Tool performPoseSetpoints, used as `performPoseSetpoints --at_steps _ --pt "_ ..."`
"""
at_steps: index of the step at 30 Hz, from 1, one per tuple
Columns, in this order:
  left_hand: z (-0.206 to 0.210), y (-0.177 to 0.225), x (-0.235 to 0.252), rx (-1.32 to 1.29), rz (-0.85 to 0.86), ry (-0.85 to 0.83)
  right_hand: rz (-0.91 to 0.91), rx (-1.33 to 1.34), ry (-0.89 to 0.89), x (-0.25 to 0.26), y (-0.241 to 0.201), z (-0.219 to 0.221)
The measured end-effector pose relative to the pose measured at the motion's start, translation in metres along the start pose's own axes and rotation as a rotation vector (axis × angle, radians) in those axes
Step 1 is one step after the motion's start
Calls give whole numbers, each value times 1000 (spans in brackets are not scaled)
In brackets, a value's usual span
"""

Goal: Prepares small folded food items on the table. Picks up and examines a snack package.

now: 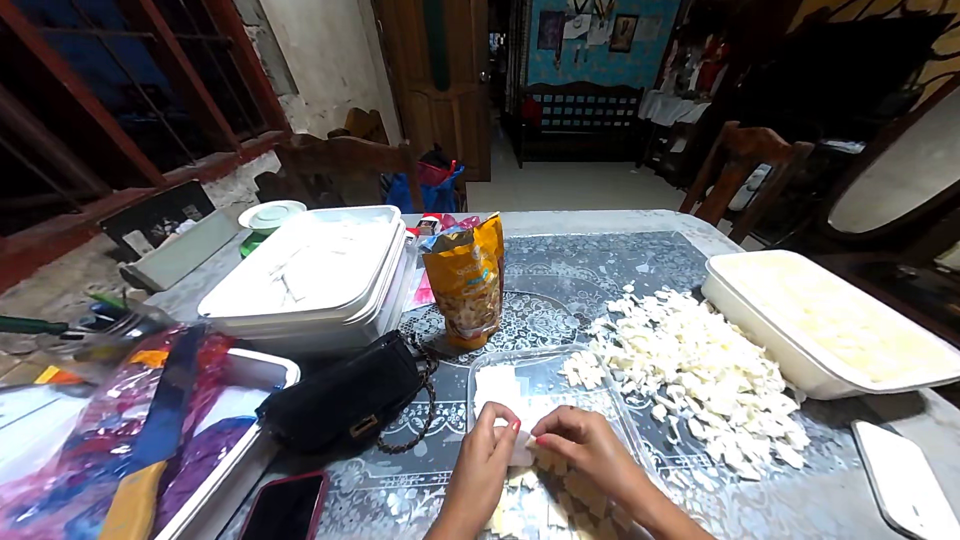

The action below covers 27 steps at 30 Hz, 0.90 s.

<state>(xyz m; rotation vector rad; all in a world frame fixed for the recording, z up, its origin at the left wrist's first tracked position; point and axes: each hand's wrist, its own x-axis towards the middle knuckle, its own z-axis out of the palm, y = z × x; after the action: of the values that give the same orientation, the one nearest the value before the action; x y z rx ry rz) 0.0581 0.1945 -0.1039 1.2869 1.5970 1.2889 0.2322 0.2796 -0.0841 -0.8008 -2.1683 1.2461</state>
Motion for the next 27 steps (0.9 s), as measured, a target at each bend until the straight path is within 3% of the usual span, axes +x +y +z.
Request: performPoseSetpoints --at_steps 5,12,17,20,23,25,27 --pt "5 7 -3 -141 -68 -14 -85 -114 70 0 4 5" --pt "-2 8 -2 -170 -36 -23 50 246 63 7 -1 -4" --pt "-3 13 0 -351 -204 -72 -247 -161 -27 3 6 8" --pt "-5 18 1 -513 -293 -62 -447 -212 18 7 17 8" --pt "-5 22 1 -517 -293 -63 -253 -13 77 5 11 4" --pt "-2 22 -2 -390 -184 -74 -56 81 78 4 4 1" --pt "1 17 -4 -205 -67 -10 28 115 46 5 3 0"
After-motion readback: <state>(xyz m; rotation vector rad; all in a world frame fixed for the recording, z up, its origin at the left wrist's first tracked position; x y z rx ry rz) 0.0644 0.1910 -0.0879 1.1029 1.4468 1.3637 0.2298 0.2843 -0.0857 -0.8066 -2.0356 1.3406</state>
